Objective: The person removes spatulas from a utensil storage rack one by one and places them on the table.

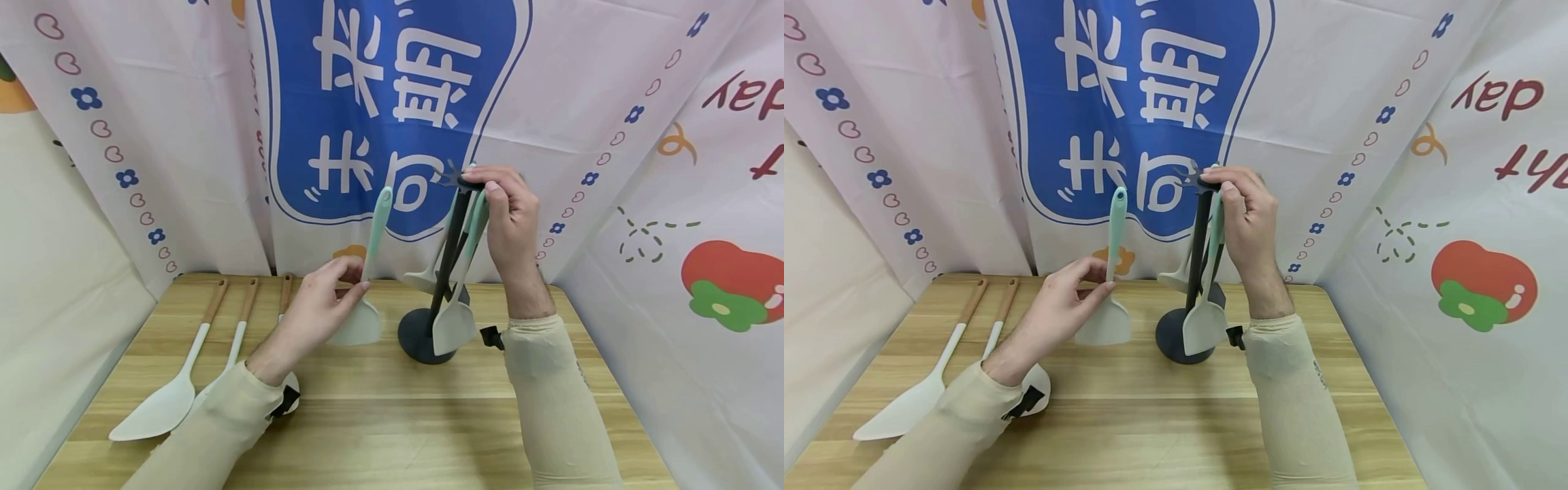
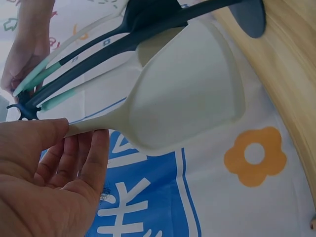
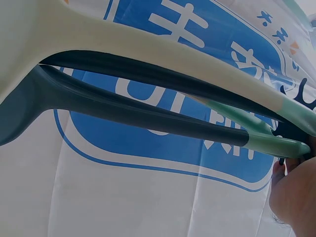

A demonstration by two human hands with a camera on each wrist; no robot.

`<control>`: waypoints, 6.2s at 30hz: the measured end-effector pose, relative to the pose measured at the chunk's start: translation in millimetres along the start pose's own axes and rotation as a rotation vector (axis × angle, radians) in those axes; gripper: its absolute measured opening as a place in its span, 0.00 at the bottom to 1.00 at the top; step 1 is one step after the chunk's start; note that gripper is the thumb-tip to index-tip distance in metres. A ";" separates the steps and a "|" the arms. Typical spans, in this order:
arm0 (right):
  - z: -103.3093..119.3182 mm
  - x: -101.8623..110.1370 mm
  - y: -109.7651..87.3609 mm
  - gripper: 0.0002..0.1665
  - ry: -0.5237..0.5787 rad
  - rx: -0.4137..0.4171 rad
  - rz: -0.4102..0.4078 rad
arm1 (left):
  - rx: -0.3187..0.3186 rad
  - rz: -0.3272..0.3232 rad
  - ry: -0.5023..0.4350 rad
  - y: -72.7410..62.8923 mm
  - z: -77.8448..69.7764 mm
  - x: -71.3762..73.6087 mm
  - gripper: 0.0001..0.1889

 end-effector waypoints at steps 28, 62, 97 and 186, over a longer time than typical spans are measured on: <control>1.3 -0.8 -0.5 0.27 -0.008 0.004 0.017 | -0.010 0.145 0.111 -19.7 30.4 -6.6 0.08; -0.8 0.1 -0.3 0.26 0.007 0.003 0.005 | 0.110 0.311 0.041 -42.4 76.0 -15.7 0.05; 2.7 -1.2 0.2 0.27 -0.003 0.008 0.008 | 0.213 0.393 0.061 -38.2 112.3 -11.4 0.10; 1.9 -0.5 -0.2 0.26 0.016 0.022 0.000 | 0.500 0.577 0.240 -31.0 198.6 -34.2 0.10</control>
Point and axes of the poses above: each hand's wrist, its own y-axis towards the middle knuckle, its own x-axis out of the back of the hand, z = x × y, the point moved 10 cm from there along y, towards the middle knuckle, and after that the axes turned 8 degrees about -z, right-handed, at the moved point
